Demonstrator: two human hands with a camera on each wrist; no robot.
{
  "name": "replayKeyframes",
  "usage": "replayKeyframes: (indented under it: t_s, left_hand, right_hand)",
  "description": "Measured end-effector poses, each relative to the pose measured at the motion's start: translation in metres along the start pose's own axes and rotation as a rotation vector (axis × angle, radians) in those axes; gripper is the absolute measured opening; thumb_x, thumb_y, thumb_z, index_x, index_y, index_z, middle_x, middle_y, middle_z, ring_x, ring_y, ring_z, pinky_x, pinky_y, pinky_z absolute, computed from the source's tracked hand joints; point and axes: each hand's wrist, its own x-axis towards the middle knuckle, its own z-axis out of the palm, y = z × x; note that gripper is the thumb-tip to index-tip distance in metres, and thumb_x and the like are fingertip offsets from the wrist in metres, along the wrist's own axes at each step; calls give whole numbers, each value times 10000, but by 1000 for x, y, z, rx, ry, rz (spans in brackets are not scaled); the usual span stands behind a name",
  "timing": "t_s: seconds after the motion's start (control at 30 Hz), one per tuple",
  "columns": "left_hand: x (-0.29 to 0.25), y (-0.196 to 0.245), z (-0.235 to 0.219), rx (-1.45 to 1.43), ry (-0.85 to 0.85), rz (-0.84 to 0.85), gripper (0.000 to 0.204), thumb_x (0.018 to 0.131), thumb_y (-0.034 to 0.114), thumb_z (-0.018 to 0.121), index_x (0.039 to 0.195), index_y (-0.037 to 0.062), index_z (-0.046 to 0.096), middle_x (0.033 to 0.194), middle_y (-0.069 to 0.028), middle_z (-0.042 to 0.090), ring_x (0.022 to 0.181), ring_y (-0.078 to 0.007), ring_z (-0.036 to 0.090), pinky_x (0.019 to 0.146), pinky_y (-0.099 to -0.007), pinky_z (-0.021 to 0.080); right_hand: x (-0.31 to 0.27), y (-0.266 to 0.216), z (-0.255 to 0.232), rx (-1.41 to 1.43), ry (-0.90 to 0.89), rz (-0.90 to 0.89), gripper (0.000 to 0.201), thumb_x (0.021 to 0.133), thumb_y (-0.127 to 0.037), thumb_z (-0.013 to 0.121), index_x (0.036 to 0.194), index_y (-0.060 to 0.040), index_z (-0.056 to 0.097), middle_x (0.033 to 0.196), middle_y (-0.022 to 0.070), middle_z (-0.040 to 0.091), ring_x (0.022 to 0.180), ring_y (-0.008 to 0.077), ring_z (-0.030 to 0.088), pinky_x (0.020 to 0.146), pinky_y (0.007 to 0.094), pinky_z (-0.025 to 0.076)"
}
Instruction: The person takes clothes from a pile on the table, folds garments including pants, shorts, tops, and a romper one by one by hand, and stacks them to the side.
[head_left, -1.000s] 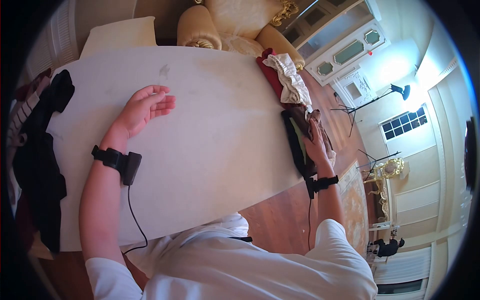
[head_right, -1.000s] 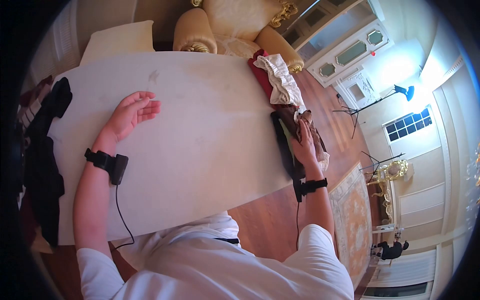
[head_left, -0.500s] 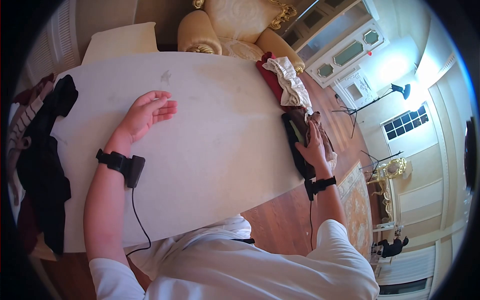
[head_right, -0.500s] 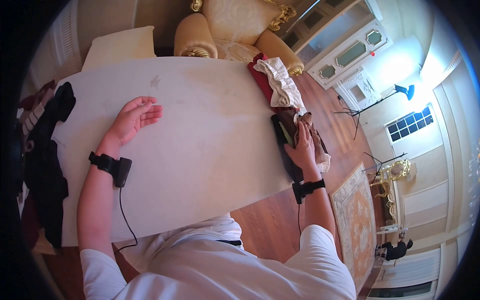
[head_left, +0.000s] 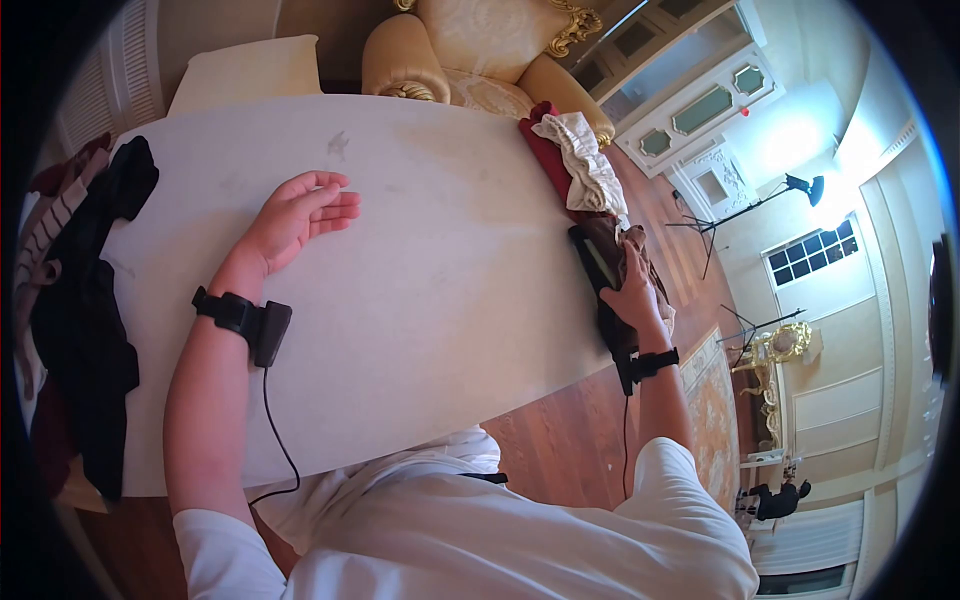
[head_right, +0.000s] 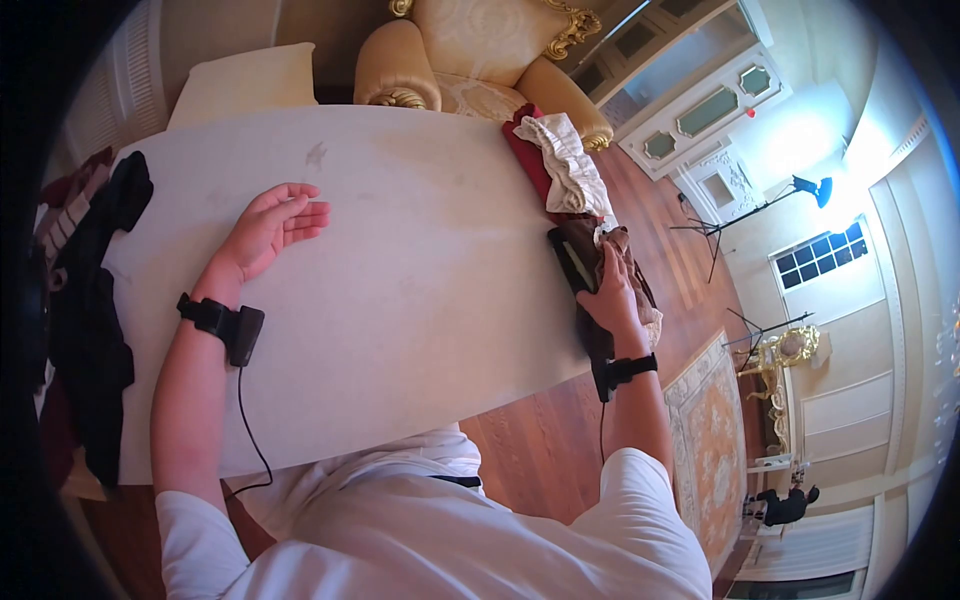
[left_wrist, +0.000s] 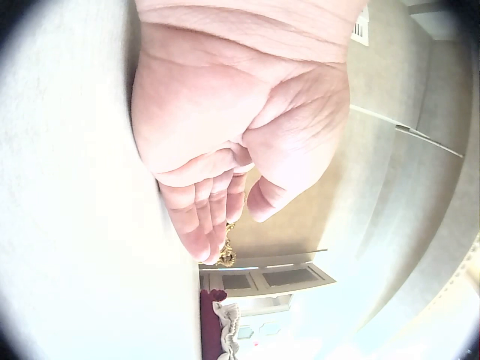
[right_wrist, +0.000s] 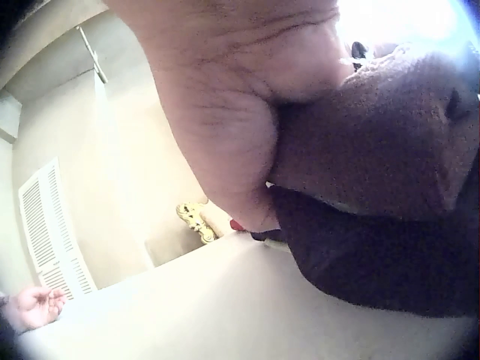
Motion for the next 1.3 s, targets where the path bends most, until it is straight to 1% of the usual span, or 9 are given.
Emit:
replayKeyframes:
  t_s: [0.27,0.77,0.87,0.93,0.97,1.03,1.1,1.17,1.3]
  left_hand:
    - [-1,1,0,-8,-14,8,299,1050,233,583,1277,37,579,1233,-151,670,1159,-226,654,1043,-363,528]
    - [1,0,1,-18,-14,16,289,1046,227,595,1258,31,583,1212,-145,672,1138,-219,660,1033,-359,538]
    - [0,-1,0,-19,-12,22,298,1046,236,598,1259,28,583,1208,-146,671,1137,-225,660,1030,-362,540]
    - [0,-2,0,-22,-9,25,304,1046,242,599,1260,26,583,1209,-148,669,1136,-229,661,1028,-364,541]
    - [1,-2,0,-19,-6,27,309,1046,244,598,1262,23,580,1209,-150,668,1133,-231,663,1024,-365,543]
    - [1,-3,0,-25,3,27,315,1047,246,597,1264,20,578,1210,-151,666,1131,-234,664,1019,-367,545]
    - [2,-3,-2,-38,-20,28,326,1045,249,597,1271,16,571,1213,-154,664,1129,-238,666,1013,-369,547]
    - [4,-4,-4,-45,-19,17,310,1046,237,585,1272,25,570,1214,-150,668,1127,-236,667,1008,-367,546]
    - [9,-12,-10,-62,-64,45,301,1046,227,574,1275,32,565,1216,-145,673,1119,-224,671,1001,-362,548]
  right_hand:
    - [1,7,-4,141,-62,54,960,691,-160,752,1557,-75,347,1535,237,447,1456,416,391,1172,442,382]
    - [-9,-4,15,-106,109,-30,1029,697,-219,817,1575,-40,313,1584,252,368,1504,405,314,1217,467,312]
    - [0,6,4,-61,86,-121,935,822,-355,797,1570,-41,333,1547,259,428,1484,388,368,1207,433,326]
    - [8,-3,-12,299,61,121,739,951,-467,686,1499,-26,458,1435,249,562,1384,367,505,1146,400,389]
    - [15,3,-15,295,57,119,739,951,-467,686,1499,-26,458,1435,249,562,1384,367,505,1146,400,389]
    - [27,25,-18,574,203,293,598,1024,-473,570,1397,-6,566,1315,225,658,1267,343,603,1072,387,443]
    - [34,45,-15,559,289,289,574,1017,-487,571,1318,-3,636,1249,210,695,1204,335,635,1020,400,473]
    - [48,73,-7,251,380,211,604,1018,-510,545,1367,-20,603,1326,229,647,1279,359,587,1073,415,441]
    - [41,51,-11,86,161,292,667,1016,-525,535,1476,-43,508,1427,237,572,1355,373,522,1123,432,395]
